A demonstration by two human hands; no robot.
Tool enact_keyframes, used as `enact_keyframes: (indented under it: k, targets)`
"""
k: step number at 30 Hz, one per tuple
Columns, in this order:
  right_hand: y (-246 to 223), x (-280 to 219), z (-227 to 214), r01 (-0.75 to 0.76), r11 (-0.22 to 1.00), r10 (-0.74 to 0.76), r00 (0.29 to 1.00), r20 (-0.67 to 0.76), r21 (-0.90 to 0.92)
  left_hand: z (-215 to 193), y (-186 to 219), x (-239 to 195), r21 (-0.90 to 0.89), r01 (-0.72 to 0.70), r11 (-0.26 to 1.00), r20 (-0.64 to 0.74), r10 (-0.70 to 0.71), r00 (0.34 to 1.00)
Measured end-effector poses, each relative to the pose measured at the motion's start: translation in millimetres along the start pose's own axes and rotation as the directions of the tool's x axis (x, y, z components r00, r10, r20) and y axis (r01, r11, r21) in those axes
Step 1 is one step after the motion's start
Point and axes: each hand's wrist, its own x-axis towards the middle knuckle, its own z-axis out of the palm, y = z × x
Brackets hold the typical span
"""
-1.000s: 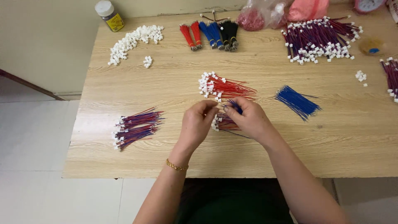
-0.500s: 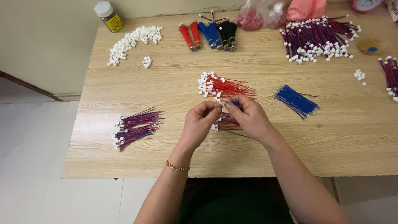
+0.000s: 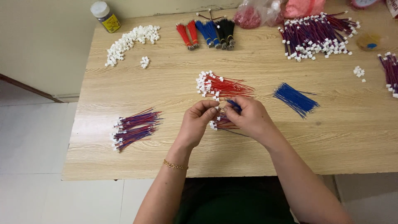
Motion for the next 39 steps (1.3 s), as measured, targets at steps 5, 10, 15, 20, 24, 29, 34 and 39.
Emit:
enact_keyframes:
  k: [5,10,15,20,24,29,34,39]
  targets:
    - [5.1,2.1,2.7,0.025,1.0,-0.025,1.0,0.001,-0.019,-3.4,-3.8,1.1,-0.125,0.02,0.992,0.019,-0.018,1.0]
    - [-0.7,1.3,1.2,0.002,0.999,-0.001,1.0,0.003,-0.036,-3.7,-2.7,1.6,-0.156,0.029,0.987,0.033,-0.024,0.999]
    - [12.5,4.4,3.3,0.0,0.999,0.0,1.0,0.005,-0.038,-2.7,-0.3,0.3,-0.139,0.046,0.989,0.025,-0.043,0.999]
    - [2.7,0.2,3.8,-0.017,0.996,0.016,1.0,-0.014,-0.083,1.6,7.0,-1.0,-0.078,0.036,0.996,0.013,-0.035,0.999]
    - [1.1,-0.2,4.3,0.048,0.968,-0.057,0.998,-0.029,-0.245,2.5,6.1,-0.2,0.019,0.003,1.0,0.002,-0.003,1.0]
    - [11.4,2.2,9.6,0.081,0.946,-0.094,0.995,-0.027,-0.313,6.8,5.0,0.2,0.048,0.0,0.999,0.003,0.0,1.0]
    - [6.6,-0.9,10.3,0.049,0.96,-0.053,0.999,-0.007,-0.276,10.2,5.0,2.8,0.064,0.013,0.998,-0.01,-0.013,1.0]
    - [31.6,5.8,5.7,-0.032,0.997,0.031,0.999,-0.024,-0.065,-15.6,-34.3,24.1,0.365,0.003,0.931,-0.031,0.009,0.999]
